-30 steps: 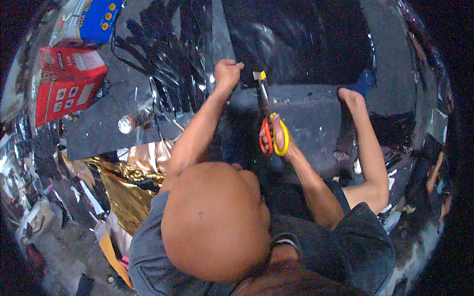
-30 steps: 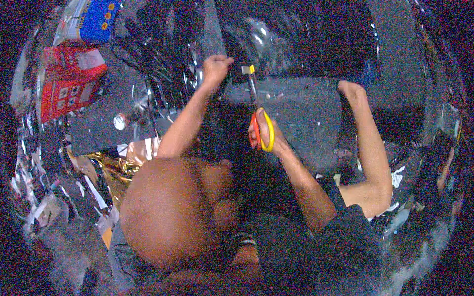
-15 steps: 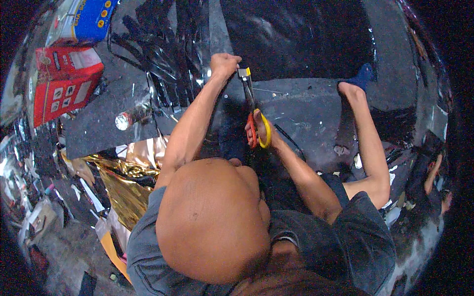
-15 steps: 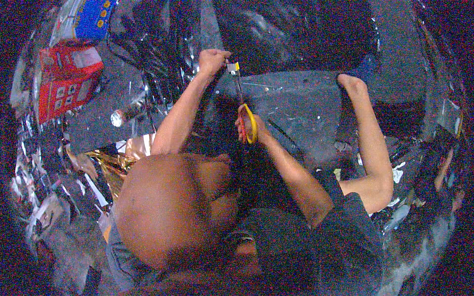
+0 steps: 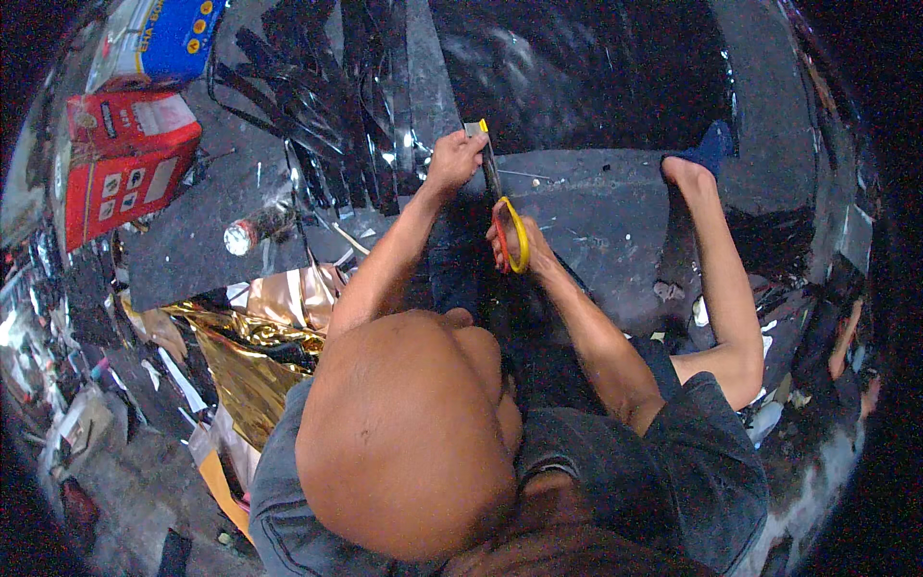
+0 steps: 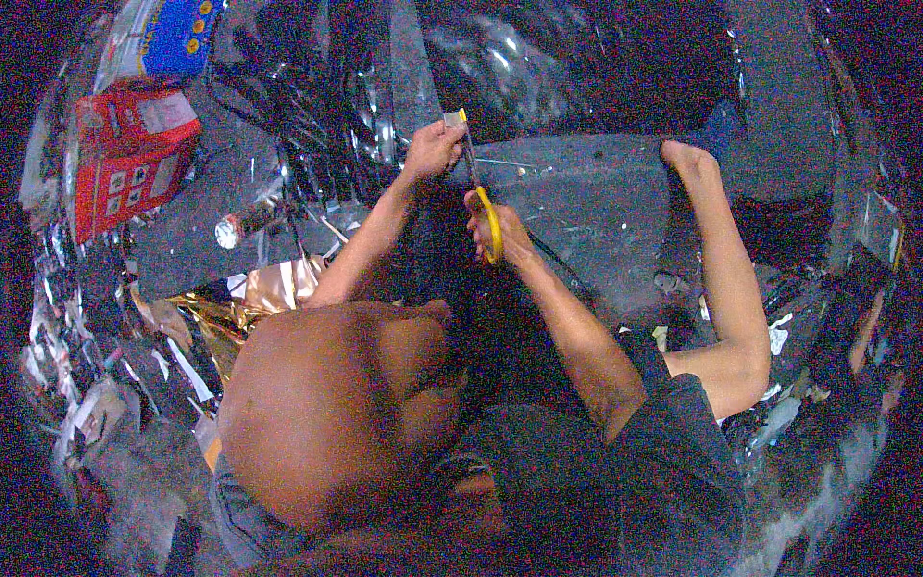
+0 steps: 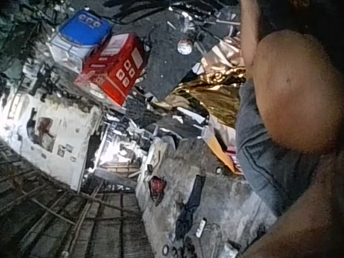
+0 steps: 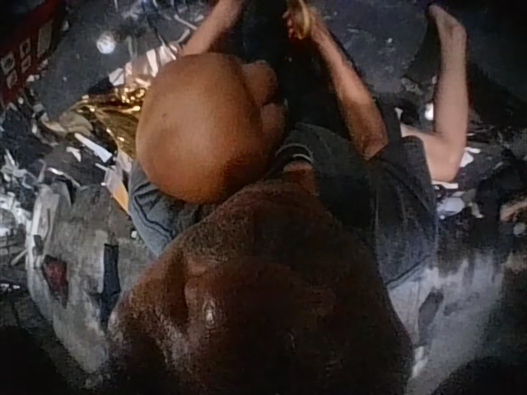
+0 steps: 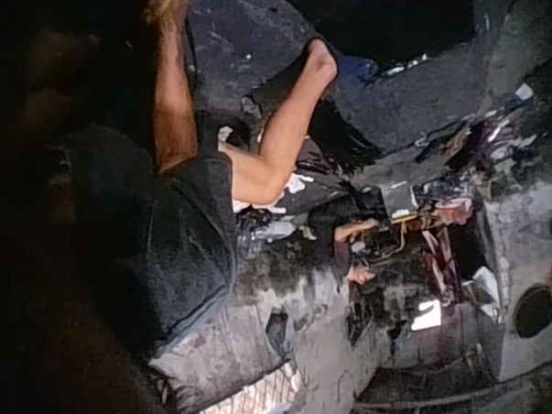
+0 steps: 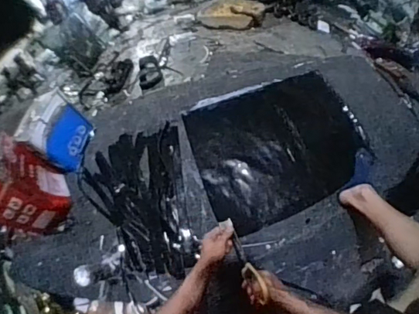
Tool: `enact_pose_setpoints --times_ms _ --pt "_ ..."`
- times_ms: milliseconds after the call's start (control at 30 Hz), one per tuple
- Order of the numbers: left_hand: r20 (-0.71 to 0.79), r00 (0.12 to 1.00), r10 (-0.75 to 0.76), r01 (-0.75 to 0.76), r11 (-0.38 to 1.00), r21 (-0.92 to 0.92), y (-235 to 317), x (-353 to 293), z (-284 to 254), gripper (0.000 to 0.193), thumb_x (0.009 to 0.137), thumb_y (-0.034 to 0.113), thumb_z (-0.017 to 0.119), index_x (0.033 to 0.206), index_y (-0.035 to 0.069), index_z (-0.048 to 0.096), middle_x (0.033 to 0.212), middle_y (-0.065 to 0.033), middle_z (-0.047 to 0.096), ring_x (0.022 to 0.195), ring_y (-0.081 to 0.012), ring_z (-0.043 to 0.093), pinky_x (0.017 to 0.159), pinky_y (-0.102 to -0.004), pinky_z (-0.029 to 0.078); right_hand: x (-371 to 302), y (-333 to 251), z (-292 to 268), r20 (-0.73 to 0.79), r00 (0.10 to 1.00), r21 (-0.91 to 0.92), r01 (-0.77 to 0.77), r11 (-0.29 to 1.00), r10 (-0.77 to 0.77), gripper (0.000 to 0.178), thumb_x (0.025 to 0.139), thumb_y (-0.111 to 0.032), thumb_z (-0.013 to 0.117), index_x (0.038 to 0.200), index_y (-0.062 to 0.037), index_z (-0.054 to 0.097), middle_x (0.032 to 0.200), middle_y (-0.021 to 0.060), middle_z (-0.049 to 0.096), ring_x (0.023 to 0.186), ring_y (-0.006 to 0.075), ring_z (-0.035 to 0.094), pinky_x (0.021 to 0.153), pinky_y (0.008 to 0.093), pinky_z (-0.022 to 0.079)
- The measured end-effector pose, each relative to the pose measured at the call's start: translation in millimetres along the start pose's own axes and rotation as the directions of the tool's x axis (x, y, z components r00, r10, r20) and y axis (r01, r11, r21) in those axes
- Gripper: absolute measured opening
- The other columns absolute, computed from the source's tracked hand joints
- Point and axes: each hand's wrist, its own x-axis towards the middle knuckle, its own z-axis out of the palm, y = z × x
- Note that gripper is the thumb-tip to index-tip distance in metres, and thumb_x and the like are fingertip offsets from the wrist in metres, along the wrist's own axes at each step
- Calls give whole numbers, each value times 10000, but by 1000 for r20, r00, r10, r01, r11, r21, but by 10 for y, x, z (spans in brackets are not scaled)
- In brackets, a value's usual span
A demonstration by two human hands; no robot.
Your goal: The person uses yellow-handled scissors to cut a black flexible sheet on a cluttered workbench. They repeatedly trim the edges and remove small strips of the material.
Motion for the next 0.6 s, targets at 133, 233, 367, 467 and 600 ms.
enact_pose_setpoints --times_ms 133,233,367,467,600 --pt "-20 978 208 -206 974 96 0 -73 -15 204 871 232 555 791 45 565 556 49 464 492 -51 412 455 -241 331 -30 -116 0 -54 999 6 -9 1000 9 659 724 -707 529 725 -49 570 557 32 515 426 167 519 404 320 447" --pt "-9 975 222 -221 974 54 -102 4 -42 192 869 218 547 789 44 567 561 48 470 502 -50 404 460 -248 320 -36 -188 22 -21 1000 15 2 1000 -1 731 690 -764 480 740 -39 557 562 28 496 443 157 518 414 306 443" --pt "-26 959 283 -276 950 148 -115 -8 -8 185 877 221 540 799 56 564 581 55 468 514 -43 396 461 -242 306 22 -118 -1 -26 1000 4 12 1000 -12 742 688 -777 464 735 -43 563 546 31 498 444 161 523 406 315 434" --pt "-2 964 266 -264 957 119 -195 31 -42 180 899 239 529 837 77 578 622 72 470 527 -38 391 465 -214 297 18 -120 3 -59 998 -32 30 999 -32 673 741 -710 498 698 -44 585 536 47 526 447 176 543 403 333 433" --pt "-5 981 192 -192 980 -62 -145 -1 -1 191 898 215 530 786 65 567 615 72 451 529 -37 372 463 -219 281 -57 -211 16 -60 993 -64 98 993 -101 577 805 -583 542 653 -29 598 526 72 544 467 199 575 403 347 435"
